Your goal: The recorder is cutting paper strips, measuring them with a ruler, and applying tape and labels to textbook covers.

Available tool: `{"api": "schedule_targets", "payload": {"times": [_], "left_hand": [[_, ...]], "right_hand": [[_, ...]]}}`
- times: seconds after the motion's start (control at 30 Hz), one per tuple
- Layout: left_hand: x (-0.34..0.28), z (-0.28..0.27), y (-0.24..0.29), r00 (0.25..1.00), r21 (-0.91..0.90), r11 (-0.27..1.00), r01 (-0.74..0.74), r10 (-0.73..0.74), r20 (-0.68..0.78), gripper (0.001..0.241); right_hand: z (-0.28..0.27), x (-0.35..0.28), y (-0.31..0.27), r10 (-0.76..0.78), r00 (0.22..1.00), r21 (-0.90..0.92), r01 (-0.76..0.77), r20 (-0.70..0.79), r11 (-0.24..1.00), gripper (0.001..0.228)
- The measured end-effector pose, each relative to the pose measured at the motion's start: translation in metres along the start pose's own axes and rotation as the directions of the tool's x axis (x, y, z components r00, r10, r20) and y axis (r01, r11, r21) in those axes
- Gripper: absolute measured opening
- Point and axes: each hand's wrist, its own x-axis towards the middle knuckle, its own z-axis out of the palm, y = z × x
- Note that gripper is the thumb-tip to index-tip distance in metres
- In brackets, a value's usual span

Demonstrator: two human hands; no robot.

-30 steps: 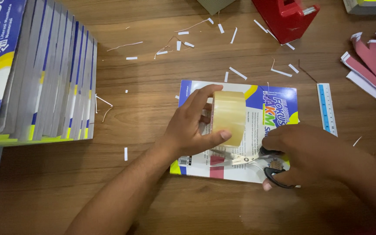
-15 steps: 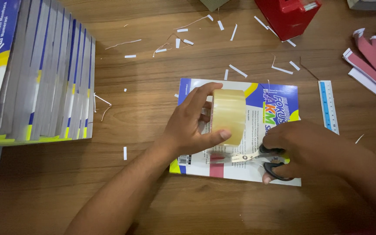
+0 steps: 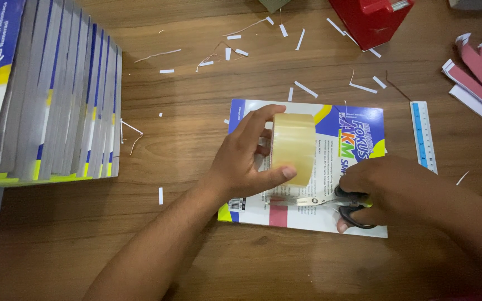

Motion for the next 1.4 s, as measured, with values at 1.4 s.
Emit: {"api": "schedule_targets", "payload": {"times": [1.4], "left_hand": [[0.201, 0.014, -0.053, 0.994, 0.758, 0.646, 0.089, -0.106, -0.027, 0.105]], "right_hand": [[0.010, 0.054, 0.133, 0.322, 0.609, 0.331, -0.103, -0.724, 0.938, 0.038]]}}
